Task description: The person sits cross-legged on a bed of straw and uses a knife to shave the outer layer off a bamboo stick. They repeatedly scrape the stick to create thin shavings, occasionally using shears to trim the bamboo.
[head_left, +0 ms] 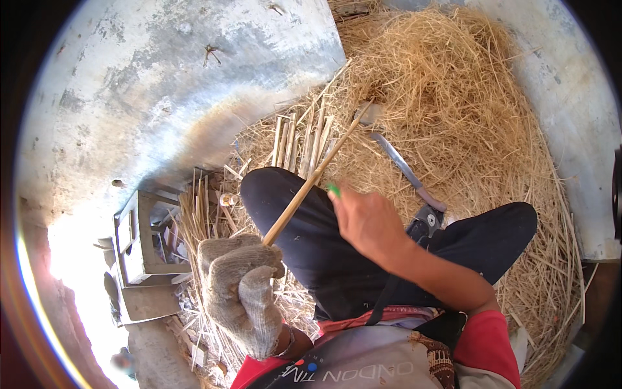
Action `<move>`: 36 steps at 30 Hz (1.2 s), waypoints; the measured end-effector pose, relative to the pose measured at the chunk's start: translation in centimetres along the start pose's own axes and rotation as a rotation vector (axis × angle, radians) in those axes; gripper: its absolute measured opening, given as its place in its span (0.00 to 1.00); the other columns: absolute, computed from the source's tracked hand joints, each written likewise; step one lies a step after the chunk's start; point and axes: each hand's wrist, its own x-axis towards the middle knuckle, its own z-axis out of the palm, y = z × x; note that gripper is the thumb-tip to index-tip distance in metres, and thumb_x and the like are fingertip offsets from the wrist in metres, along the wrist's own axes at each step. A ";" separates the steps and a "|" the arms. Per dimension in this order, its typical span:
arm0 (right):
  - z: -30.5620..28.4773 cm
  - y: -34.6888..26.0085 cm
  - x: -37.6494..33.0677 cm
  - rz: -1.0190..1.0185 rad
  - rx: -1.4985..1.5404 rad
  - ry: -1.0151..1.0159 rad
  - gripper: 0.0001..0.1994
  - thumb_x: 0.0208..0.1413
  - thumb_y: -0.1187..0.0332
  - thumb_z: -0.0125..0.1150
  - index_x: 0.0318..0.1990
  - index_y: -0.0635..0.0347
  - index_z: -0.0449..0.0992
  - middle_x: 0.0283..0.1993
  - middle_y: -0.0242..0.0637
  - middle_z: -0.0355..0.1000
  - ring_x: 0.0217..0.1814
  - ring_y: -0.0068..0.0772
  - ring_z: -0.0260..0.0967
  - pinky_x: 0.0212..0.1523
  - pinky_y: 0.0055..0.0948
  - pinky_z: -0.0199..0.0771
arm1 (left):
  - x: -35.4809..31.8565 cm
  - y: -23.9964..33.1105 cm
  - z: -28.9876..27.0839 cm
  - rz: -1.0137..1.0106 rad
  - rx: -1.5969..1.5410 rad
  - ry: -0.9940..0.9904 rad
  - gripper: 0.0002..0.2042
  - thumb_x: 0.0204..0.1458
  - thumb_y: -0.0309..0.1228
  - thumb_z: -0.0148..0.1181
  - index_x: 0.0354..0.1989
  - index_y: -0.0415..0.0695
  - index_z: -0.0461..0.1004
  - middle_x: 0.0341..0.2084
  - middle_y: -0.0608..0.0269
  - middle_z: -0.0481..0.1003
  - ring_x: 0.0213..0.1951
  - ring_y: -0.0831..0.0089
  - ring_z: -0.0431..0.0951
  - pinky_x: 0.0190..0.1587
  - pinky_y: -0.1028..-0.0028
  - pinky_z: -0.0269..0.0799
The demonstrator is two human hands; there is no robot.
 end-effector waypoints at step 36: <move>-1.7 0.5 -0.8 0.013 0.035 -0.024 0.11 0.66 0.64 0.53 0.39 0.64 0.69 0.16 0.51 0.69 0.19 0.57 0.72 0.19 0.49 0.72 | -0.5 0.8 0.6 0.011 0.011 -0.009 0.21 0.58 0.47 0.61 0.25 0.39 0.73 0.18 0.58 0.73 0.28 0.66 0.74 0.31 0.68 0.75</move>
